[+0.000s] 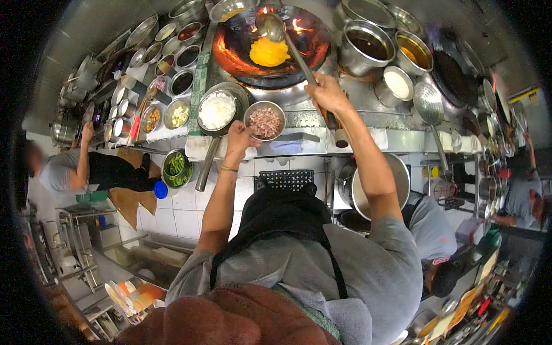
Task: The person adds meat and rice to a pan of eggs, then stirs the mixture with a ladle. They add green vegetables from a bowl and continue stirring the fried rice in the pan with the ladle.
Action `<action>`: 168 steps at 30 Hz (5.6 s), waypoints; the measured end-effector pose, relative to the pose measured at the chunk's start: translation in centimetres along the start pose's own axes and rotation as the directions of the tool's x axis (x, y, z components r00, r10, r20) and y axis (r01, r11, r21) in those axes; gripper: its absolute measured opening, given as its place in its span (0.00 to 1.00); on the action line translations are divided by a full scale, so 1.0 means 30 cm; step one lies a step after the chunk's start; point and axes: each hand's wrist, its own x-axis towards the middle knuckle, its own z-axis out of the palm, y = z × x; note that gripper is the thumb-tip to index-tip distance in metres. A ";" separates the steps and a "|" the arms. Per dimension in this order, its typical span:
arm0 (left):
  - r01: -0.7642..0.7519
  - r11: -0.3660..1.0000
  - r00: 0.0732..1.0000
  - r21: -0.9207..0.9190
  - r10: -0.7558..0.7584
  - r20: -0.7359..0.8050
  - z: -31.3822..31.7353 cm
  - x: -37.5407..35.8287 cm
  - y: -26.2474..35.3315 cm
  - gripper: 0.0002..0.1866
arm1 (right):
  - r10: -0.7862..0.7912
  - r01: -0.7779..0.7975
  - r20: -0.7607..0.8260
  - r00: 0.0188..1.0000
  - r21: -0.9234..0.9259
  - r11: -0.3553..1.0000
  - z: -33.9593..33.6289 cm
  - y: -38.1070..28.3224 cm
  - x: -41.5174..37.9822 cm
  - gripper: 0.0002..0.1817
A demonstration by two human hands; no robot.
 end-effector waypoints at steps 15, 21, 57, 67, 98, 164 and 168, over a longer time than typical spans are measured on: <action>0.033 0.978 0.997 0.207 -0.045 0.057 0.165 0.294 -0.136 0.17 | 0.155 -0.154 0.056 0.986 -0.025 0.988 0.049 0.037 0.064 0.13; -0.050 0.944 0.997 0.327 0.027 0.073 0.150 0.369 -0.204 0.17 | 0.016 -0.073 -0.195 0.981 -0.288 0.955 0.207 -0.024 -0.021 0.11; -0.376 0.581 0.899 0.721 0.416 0.134 0.006 0.220 -0.063 0.11 | 0.037 -0.117 -0.239 0.970 -0.333 0.935 0.066 -0.018 0.114 0.18; -0.331 0.351 0.916 0.876 0.344 0.208 0.116 0.303 -0.137 0.16 | 0.093 -0.126 -0.136 0.986 -0.254 0.959 -0.008 -0.018 0.002 0.21; -0.547 0.717 0.781 0.432 0.623 -0.044 -0.149 0.224 0.630 0.10 | -0.153 -0.046 -0.353 0.923 -0.497 0.867 0.104 0.155 -0.058 0.32; -0.068 0.983 0.997 -0.172 0.071 0.013 -0.242 -0.238 0.196 0.07 | -0.070 -0.102 -0.187 0.980 -0.770 0.630 0.024 0.031 -0.003 0.28; -0.091 0.976 0.994 -0.199 0.075 -0.083 -0.298 -0.263 0.208 0.07 | -0.085 -0.136 -0.231 0.969 -0.789 0.599 -0.081 0.018 -0.054 0.28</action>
